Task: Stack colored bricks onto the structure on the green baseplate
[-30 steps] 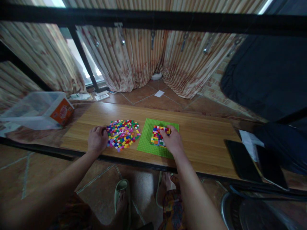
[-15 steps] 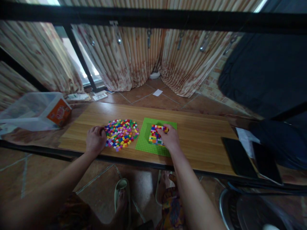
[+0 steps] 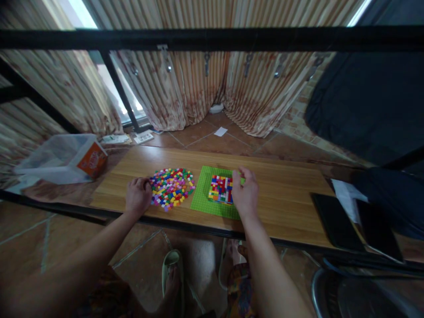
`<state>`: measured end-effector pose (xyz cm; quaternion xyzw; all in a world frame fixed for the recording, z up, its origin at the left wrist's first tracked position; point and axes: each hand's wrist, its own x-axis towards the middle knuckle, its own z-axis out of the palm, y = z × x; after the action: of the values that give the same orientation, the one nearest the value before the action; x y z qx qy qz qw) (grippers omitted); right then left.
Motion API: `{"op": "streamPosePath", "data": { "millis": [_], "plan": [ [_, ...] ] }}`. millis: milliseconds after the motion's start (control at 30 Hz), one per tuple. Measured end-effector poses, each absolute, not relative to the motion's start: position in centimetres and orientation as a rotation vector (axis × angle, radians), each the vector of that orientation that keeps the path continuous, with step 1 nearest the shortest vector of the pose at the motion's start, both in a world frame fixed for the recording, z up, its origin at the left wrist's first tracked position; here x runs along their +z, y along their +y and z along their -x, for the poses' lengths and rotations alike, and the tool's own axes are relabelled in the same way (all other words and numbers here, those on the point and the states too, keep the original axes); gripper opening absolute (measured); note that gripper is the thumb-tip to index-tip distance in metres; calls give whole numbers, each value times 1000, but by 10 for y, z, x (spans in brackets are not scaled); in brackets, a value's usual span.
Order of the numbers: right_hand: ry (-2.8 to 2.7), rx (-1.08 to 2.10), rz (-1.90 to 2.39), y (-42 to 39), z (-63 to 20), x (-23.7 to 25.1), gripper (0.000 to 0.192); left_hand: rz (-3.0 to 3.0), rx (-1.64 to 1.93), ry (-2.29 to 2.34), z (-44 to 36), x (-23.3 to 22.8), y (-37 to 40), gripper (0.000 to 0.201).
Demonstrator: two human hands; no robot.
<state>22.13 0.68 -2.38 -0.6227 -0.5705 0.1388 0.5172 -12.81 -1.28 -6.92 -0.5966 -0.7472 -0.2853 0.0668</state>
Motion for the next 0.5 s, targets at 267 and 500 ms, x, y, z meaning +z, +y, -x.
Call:
{"op": "streamPosePath", "data": {
  "millis": [267, 500],
  "plan": [
    [-1805, 484, 1154, -22, -160, -8, 20, 1776, -885, -2280, 125, -68, -14, 24],
    [-2239, 647, 1207, -32, -118, -22, 21, 1780, -879, -2325, 123, -65, -16, 25]
  ]
}}
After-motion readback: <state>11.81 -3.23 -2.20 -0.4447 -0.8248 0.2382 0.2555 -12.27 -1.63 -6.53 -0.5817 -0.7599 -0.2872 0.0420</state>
